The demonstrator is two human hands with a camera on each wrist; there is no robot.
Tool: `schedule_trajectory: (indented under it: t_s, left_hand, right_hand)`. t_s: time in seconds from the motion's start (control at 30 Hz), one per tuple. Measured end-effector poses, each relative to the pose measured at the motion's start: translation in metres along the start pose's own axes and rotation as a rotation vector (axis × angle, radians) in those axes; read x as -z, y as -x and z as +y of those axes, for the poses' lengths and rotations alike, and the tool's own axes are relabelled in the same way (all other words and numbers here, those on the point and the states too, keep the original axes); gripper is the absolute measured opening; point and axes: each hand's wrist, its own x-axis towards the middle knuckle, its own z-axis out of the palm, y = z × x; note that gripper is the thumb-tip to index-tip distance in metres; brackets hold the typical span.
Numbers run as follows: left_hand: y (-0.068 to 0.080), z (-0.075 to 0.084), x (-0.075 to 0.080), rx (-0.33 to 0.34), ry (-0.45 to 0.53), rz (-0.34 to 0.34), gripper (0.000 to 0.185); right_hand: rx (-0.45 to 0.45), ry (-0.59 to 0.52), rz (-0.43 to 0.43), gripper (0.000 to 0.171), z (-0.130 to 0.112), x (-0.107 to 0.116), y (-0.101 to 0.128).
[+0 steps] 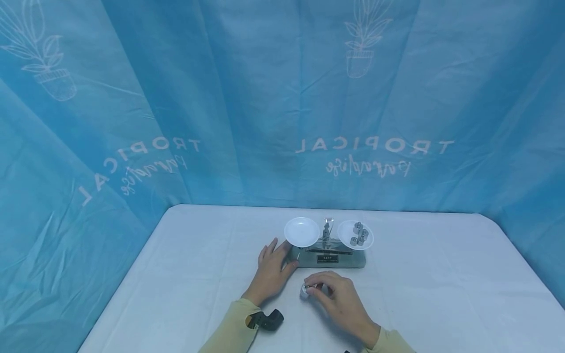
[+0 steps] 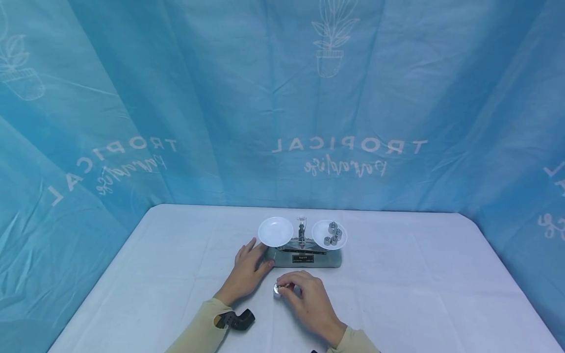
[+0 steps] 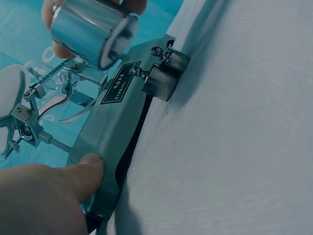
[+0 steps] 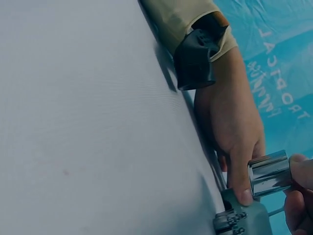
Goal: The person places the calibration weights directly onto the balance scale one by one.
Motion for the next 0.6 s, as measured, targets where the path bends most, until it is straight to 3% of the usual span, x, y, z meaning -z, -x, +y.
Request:
schedule_trajectory:
  t_s: [0.6]
  left_hand:
    - [0.000,0.004,0.002,0.032,-0.003,-0.006,0.059]
  right_hand:
    - [0.015,0.006,0.053,0.013,-0.012,0.008,-0.005]
